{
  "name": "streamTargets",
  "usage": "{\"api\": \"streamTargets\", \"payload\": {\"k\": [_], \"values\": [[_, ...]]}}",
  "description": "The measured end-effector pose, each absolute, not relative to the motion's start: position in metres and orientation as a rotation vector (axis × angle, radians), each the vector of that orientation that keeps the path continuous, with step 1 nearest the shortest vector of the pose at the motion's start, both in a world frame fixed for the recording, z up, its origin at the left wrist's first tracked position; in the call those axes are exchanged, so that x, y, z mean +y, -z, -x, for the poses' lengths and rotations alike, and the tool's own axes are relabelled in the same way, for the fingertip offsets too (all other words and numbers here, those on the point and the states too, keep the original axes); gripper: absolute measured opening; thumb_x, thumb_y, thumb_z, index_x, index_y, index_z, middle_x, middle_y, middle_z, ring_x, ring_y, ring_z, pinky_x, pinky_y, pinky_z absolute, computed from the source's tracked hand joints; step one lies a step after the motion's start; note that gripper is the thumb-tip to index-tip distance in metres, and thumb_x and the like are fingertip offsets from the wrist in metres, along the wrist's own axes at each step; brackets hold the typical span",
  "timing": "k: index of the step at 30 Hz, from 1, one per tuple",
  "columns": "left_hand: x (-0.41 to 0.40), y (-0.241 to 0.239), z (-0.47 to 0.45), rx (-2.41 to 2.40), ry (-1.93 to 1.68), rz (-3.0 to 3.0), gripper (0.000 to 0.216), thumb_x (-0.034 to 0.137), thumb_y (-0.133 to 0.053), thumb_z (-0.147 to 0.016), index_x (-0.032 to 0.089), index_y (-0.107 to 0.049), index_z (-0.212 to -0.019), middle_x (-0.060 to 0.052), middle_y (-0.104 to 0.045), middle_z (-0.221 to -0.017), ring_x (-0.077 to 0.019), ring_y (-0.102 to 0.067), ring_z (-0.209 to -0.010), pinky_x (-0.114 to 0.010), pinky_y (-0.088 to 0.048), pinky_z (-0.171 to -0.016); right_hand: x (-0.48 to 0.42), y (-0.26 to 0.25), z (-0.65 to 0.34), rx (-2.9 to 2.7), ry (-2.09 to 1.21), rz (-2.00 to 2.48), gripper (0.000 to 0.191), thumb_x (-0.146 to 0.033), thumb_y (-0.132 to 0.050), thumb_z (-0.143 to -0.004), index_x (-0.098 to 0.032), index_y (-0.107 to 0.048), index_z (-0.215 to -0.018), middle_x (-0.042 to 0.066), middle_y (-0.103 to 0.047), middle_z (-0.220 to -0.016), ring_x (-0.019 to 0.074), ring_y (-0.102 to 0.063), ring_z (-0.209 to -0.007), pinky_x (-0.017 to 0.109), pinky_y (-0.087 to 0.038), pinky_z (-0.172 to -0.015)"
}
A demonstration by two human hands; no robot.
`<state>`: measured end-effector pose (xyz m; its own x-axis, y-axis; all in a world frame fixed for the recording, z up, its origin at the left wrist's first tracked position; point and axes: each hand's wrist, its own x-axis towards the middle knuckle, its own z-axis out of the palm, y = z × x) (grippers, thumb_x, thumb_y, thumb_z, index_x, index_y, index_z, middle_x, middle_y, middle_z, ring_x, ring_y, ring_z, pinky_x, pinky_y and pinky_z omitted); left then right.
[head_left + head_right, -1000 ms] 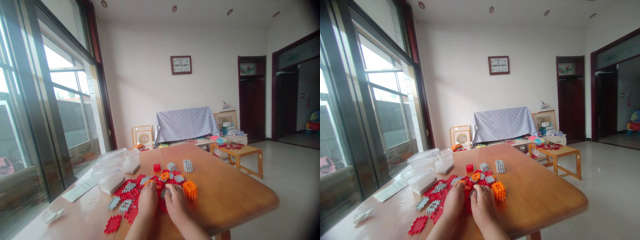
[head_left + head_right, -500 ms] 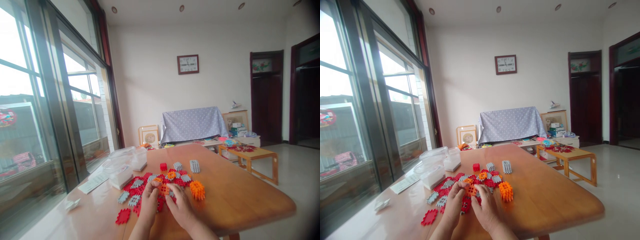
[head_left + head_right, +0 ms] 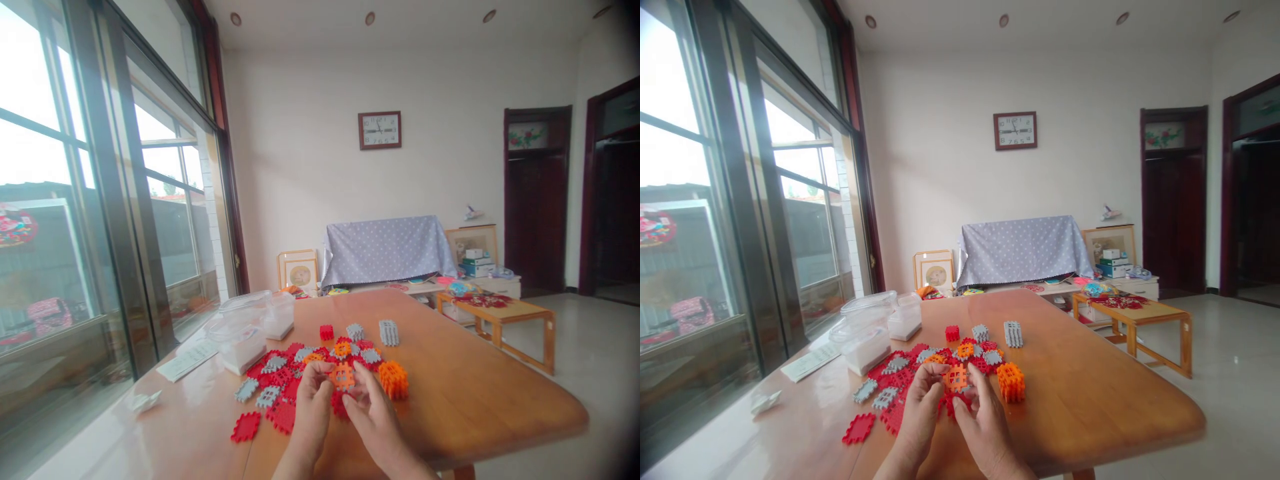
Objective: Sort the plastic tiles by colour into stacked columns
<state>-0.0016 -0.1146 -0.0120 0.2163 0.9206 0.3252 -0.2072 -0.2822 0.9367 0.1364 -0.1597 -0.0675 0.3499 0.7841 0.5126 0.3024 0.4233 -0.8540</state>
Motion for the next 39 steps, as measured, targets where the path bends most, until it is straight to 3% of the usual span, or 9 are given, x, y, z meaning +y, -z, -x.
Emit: {"api": "streamTargets", "payload": {"k": [4, 9, 16, 20, 24, 27, 30, 35, 39], "values": [[-0.119, 0.01, 0.0, 0.66, -1.233, -1.423, 0.022, 0.02, -0.054, -0.077, 0.02, -0.062, -0.098, -0.001, -0.065, -0.09, -0.0147, -0.057, -0.077, -0.024, -0.046, -0.072, -0.17, 0.056, -0.145, -1.272, -0.59, 1.048, 0.053, -0.035, -0.061, -0.091, -0.024, -0.052, -0.142, 0.011, -0.067, -0.13, 0.0255, -0.067, -0.114, 0.042, -0.055, -0.099], [-0.126, 0.012, -0.007, 0.647, -1.234, -1.412, 0.022, 0.023, -0.056, -0.086, 0.021, -0.063, -0.106, -0.001, -0.065, -0.097, -0.0146, -0.057, -0.083, -0.025, -0.046, -0.077, -0.172, 0.059, -0.149, -1.217, -0.603, 1.083, 0.042, -0.035, -0.067, -0.087, -0.022, -0.055, -0.125, 0.007, -0.071, -0.106, 0.0236, -0.07, -0.095, 0.038, -0.059, -0.086], [-0.121, 0.031, -0.028, 0.633, -1.24, -1.316, 0.019, 0.024, -0.066, -0.08, 0.02, -0.06, -0.098, -0.001, -0.065, -0.088, -0.0141, -0.059, -0.077, -0.024, -0.048, -0.07, -0.186, 0.068, -0.16, -1.184, -0.519, 1.182, 0.052, -0.04, -0.07, -0.083, -0.021, -0.055, -0.129, 0.011, -0.072, -0.113, 0.0251, -0.071, -0.096, 0.038, -0.059, -0.085], [-0.124, 0.03, -0.042, 0.585, -1.189, -1.255, 0.021, 0.029, -0.07, -0.08, 0.02, -0.061, -0.097, 0.0, -0.067, -0.087, -0.0126, -0.061, -0.072, -0.022, -0.048, -0.066, -0.194, 0.07, -0.176, -1.246, -0.446, 1.261, 0.048, -0.042, -0.068, -0.085, -0.024, -0.06, -0.129, 0.01, -0.073, -0.117, 0.0255, -0.071, -0.098, 0.038, -0.058, -0.087], [-0.13, 0.026, -0.059, 0.63, -1.185, -1.16, 0.042, 0.049, -0.073, -0.083, 0.02, -0.066, -0.113, -0.009, -0.074, -0.111, -0.0206, -0.07, -0.097, -0.03, -0.054, -0.085, -0.193, 0.067, -0.206, -1.199, -0.285, 1.4, 0.049, -0.049, -0.067, -0.085, -0.025, -0.062, -0.128, 0.008, -0.075, -0.112, 0.0262, -0.07, -0.101, 0.039, -0.056, -0.09], [-0.131, 0.031, -0.072, 0.601, -1.168, -1.045, 0.055, 0.058, -0.066, -0.088, 0.023, -0.063, -0.13, -0.012, -0.066, -0.136, -0.0261, -0.062, -0.127, -0.039, -0.046, -0.109, -0.187, 0.06, -0.237, -1.141, -0.132, 1.495, 0.049, -0.053, -0.062, -0.087, -0.024, -0.064, -0.126, 0.009, -0.074, -0.112, 0.027, -0.069, -0.102, 0.039, -0.056, -0.089], [-0.132, 0.037, -0.086, 0.6, -1.134, -0.963, 0.063, 0.063, -0.057, -0.092, 0.022, -0.058, -0.14, -0.011, -0.053, -0.153, -0.0254, -0.046, -0.144, -0.04, -0.034, -0.121, -0.181, 0.054, -0.263, -1.16, 0.032, 1.633, 0.047, -0.055, -0.062, -0.085, -0.022, -0.07, -0.118, 0.01, -0.074, -0.109, 0.0292, -0.067, -0.105, 0.042, -0.053, -0.094], [-0.147, 0.028, -0.107, 0.601, -1.023, -0.865, 0.083, 0.075, -0.041, -0.093, 0.017, -0.046, -0.151, -0.009, -0.023, -0.169, -0.0251, -0.019, -0.156, -0.039, -0.018, -0.128, -0.174, 0.056, -0.278, -1.237, 0.084, 1.719, 0.044, -0.052, -0.061, -0.085, -0.022, -0.074, -0.115, 0.011, -0.073, -0.112, 0.0306, -0.066, -0.109, 0.043, -0.051, -0.097], [-0.158, 0.021, -0.118, 0.571, -0.967, -0.846, 0.091, 0.081, -0.037, -0.09, 0.016, -0.044, -0.153, -0.007, -0.019, -0.169, -0.0251, -0.012, -0.157, -0.039, -0.012, -0.129, -0.174, 0.063, -0.277, -1.223, 0.019, 1.668, 0.049, -0.058, -0.065, -0.082, -0.023, -0.075, -0.117, 0.011, -0.075, -0.113, 0.0325, -0.066, -0.111, 0.045, -0.051, -0.1]]}}
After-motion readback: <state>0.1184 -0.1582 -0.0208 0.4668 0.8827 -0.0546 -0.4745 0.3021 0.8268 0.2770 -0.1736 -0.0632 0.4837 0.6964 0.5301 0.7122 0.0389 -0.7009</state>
